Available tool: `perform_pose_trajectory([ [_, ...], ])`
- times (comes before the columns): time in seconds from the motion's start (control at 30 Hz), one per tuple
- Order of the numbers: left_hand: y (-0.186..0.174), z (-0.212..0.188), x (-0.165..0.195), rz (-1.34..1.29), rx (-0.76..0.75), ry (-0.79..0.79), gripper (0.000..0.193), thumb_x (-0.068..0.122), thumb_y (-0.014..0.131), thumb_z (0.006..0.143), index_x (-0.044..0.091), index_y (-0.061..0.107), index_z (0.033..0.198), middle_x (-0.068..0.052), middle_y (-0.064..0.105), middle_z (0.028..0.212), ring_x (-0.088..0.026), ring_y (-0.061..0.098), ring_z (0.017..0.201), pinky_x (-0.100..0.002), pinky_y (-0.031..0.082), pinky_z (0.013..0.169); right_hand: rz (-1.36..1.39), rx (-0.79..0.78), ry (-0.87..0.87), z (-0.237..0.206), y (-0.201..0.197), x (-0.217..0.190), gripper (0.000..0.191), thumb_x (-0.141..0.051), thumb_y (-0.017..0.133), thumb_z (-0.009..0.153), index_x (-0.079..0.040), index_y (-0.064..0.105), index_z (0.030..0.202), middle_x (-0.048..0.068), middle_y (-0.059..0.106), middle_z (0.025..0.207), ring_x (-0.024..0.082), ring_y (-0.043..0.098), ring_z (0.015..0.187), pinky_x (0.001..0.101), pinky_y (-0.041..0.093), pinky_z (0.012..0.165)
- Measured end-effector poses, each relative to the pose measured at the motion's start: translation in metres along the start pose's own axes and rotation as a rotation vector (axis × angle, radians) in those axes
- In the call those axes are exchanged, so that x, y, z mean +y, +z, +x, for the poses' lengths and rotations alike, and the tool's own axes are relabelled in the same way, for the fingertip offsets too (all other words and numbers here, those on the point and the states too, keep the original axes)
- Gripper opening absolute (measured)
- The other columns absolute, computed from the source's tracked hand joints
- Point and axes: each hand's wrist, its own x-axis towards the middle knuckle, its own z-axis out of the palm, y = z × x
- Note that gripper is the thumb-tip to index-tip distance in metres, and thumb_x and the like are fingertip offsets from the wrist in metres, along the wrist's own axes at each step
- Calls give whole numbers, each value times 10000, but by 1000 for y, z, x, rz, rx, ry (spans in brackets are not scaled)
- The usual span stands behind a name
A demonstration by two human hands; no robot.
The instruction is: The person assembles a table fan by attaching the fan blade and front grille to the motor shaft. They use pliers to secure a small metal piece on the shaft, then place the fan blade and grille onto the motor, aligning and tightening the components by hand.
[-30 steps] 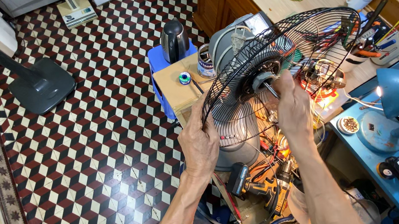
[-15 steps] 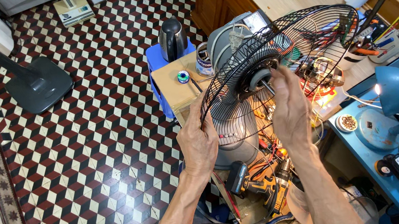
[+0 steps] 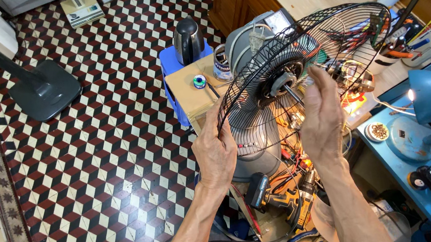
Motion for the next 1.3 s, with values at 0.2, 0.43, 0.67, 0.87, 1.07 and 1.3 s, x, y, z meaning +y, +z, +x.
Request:
perform_pose_trajectory([
  [0.2, -2, 1, 1, 6, -21, -74, 414, -14, 618, 976, 96, 595, 1375, -156, 758, 964, -227, 776, 786, -326, 595, 636, 206, -30, 597, 9, 1, -5, 422, -288, 374, 1123, 19, 481, 1391, 204, 613, 1310, 302, 694, 1146, 427, 609, 877],
  [0.43, -1, 1, 2, 25, -10, -58, 417, -13, 617, 982, 107, 590, 1380, -158, 759, 987, -264, 782, 840, -344, 603, 664, -157, -114, -102, 4, 0, -8, 375, -167, 386, 1154, 37, 437, 1464, 235, 674, 1352, 350, 655, 1226, 445, 526, 1026],
  [0.67, -5, 4, 5, 33, -29, -144, 425, 4, 619, 975, 144, 591, 1376, -153, 763, 988, -273, 784, 815, -371, 604, 639, -189, -192, 425, 11, 6, -3, 394, -259, 444, 1095, -43, 516, 1417, 245, 712, 1190, 343, 724, 1089, 432, 559, 914],
  [0.87, -5, 7, 4, 26, -8, -88, 459, -13, 641, 942, 150, 613, 1370, -166, 753, 976, -279, 781, 819, -383, 612, 680, -341, -16, -60, -5, 20, 2, 603, -210, 787, 930, 35, 491, 1394, 260, 623, 1280, 409, 652, 1149, 449, 519, 970],
  [1.07, -6, 5, 2, 36, 6, -85, 461, -12, 652, 929, 141, 618, 1362, -160, 751, 1016, -289, 770, 824, -371, 601, 696, -469, -97, -193, 16, 19, 9, 578, -198, 861, 862, 46, 544, 1281, 231, 603, 1175, 377, 655, 1012, 428, 546, 852],
  [1.3, -4, 5, 3, -2, 24, -38, 461, -30, 637, 937, 140, 614, 1365, -149, 755, 1041, -289, 778, 896, -368, 609, 716, -19, -196, 482, 28, 13, 26, 405, -352, 671, 960, 45, 602, 1001, 177, 726, 842, 269, 745, 776, 405, 603, 693],
])
